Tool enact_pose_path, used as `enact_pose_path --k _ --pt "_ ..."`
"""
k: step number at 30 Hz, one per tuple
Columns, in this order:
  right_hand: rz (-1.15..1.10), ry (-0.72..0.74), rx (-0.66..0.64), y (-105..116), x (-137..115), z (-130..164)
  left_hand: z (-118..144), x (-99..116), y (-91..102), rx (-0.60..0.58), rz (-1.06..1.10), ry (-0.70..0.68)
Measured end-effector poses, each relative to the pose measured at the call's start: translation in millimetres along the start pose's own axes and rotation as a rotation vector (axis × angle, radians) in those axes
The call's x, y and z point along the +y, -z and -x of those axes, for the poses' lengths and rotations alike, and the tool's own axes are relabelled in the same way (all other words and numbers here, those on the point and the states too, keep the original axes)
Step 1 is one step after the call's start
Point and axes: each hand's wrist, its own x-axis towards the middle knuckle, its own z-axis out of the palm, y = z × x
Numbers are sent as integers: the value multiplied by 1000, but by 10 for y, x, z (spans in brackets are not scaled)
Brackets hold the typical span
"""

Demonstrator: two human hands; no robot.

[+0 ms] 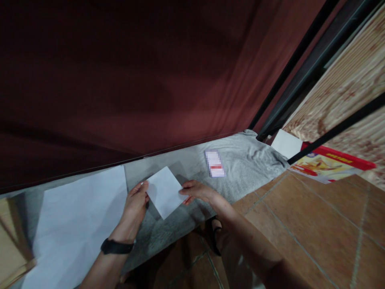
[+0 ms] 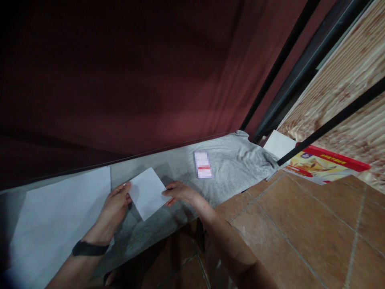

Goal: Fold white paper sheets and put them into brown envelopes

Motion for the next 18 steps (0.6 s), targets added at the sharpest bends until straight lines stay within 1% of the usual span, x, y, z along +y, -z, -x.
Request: enact_pose_path --k 5,7,9,10,12,13,15,17,18 --pt "17 -48 12 -2 6 -39 -28 44 20 -14 11 -23" --pt "22 -46 33 -14 15 -75 -44 64 32 -17 13 -27" --pt "25 -16 99 -31 19 -118 -55 81 34 -12 20 -21" --pt "34 10 153 -40 15 -137 -56 84 29 -15 30 -21" --pt "93 108 298 -58 -7 -159 -44 72 7 -38 49 -31" --pt "156 183 383 -68 -25 -156 -28 57 -10 -52 54 -42" --pt "353 364 541 -96 -64 -124 27 15 -55 -90 47 -68" --pt "611 534 629 -140 -90 -67 112 -26 -113 -144 52 -76" --pt "744 600 638 -168 -92 -37 161 -39 -144 -185 65 -68"
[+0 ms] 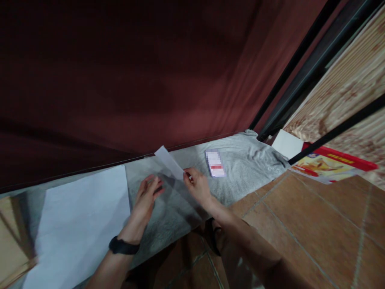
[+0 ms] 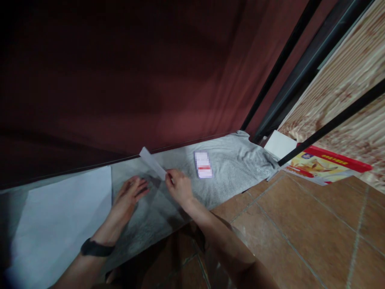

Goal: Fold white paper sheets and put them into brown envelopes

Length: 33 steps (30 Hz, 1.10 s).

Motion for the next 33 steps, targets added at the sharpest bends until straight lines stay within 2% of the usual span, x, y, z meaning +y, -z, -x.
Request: enact_pose_path --k 5,7,9,11,14,18,22,27,33 --pt "361 412 -168 -77 -107 164 156 10 -151 -265 119 55" --pt "412 506 -235 -130 -133 219 149 7 -157 -253 116 52" --pt "424 553 -289 -168 -159 261 107 -19 -130 -171 81 48" --pt "401 547 -326 -187 -180 285 54 -62 -83 -112 40 42" --pt "341 419 -305 -199 -172 285 -3 -137 -18 -72 -11 68" --pt "325 281 -294 -273 -52 261 -3 -224 2 -109 -87 128" --pt "378 285 -351 -427 90 292 8 -254 -35 -123 -142 156" --pt "436 286 -299 -555 180 315 -22 -233 -64 -80 -210 169" --pt "475 257 -266 -576 277 246 -26 -219 -24 -79 -273 166"
